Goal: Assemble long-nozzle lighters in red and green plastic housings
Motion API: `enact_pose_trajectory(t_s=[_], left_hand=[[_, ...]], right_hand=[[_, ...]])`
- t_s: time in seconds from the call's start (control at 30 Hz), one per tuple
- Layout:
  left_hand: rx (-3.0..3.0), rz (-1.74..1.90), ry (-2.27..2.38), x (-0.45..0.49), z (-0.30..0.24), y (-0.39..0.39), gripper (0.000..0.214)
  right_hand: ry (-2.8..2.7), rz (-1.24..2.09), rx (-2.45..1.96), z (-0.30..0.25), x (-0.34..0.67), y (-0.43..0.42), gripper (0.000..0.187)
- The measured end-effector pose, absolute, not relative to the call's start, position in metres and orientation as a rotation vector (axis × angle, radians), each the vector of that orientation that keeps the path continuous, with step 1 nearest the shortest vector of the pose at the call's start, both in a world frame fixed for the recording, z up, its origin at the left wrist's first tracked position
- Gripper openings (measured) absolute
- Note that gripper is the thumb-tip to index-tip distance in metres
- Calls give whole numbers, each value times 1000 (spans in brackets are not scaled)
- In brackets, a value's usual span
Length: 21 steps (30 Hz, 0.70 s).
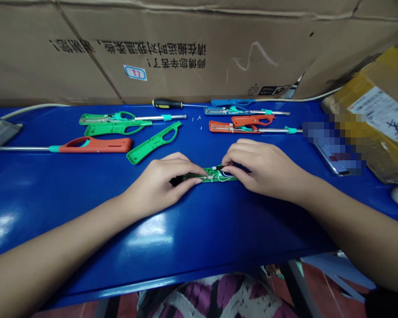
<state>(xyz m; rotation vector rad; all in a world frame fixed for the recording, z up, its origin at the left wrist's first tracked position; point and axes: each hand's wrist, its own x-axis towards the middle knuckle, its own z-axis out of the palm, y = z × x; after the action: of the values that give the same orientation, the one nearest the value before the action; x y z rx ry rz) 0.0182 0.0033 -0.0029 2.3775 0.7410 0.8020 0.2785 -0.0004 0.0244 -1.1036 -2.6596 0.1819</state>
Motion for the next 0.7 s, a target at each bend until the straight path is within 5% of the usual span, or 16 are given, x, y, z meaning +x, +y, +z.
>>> enact_pose_trajectory(t_s=[0.7], left_hand=[[2370, 821, 748, 19, -4, 4, 16]], right_hand=[[-2717, -15, -1067, 19, 272, -1, 19]])
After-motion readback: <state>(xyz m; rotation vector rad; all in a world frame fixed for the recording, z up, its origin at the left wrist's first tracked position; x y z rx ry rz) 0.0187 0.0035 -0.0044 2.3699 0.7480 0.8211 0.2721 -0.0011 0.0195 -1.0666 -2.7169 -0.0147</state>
